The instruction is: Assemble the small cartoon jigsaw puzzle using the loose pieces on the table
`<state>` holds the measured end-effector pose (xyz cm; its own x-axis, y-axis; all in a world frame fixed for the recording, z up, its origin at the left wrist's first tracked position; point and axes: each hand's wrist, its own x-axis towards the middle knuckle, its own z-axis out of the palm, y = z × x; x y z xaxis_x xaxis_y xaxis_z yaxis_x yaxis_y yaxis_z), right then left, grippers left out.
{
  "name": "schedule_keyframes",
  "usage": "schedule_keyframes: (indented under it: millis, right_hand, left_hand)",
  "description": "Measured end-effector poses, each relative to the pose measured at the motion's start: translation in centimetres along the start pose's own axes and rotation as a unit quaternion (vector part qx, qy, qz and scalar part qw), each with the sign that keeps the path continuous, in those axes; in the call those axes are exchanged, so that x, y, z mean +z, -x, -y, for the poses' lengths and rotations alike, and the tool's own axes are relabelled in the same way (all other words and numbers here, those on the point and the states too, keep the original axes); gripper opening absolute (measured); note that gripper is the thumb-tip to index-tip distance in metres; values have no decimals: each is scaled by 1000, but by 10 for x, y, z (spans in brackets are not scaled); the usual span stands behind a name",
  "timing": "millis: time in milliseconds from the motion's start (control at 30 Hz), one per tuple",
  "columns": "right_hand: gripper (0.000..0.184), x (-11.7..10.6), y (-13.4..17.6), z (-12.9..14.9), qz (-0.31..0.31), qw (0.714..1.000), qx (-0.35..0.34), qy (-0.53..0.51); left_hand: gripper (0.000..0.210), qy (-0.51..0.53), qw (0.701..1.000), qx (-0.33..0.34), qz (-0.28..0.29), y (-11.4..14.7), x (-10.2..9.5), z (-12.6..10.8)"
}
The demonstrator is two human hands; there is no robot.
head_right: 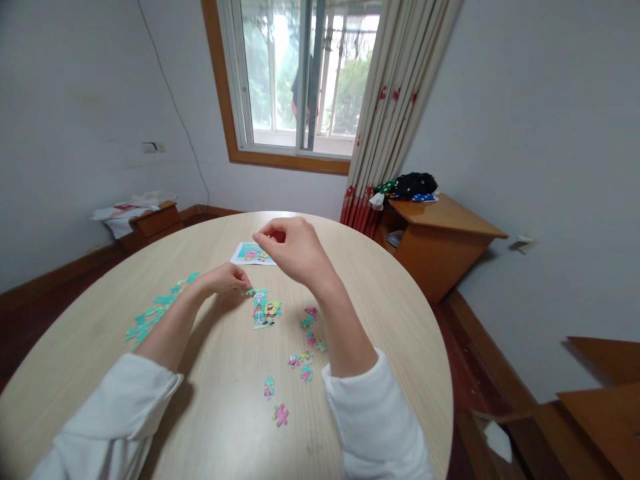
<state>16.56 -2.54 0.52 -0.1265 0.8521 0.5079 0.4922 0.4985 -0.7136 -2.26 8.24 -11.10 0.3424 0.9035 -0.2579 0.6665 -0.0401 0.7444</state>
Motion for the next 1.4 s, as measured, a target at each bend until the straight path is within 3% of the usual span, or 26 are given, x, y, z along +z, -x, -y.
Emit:
schedule_keyframes:
  millis: [667, 1400]
  right_hand:
    - [20, 0, 0, -1, 8, 999, -13, 34]
    - [20, 1, 0, 1, 15, 999, -4, 38]
  left_hand:
    - [15, -17, 999, -41, -13, -6, 7, 6]
    - [7, -57, 997, -36, -43, -9, 12, 5]
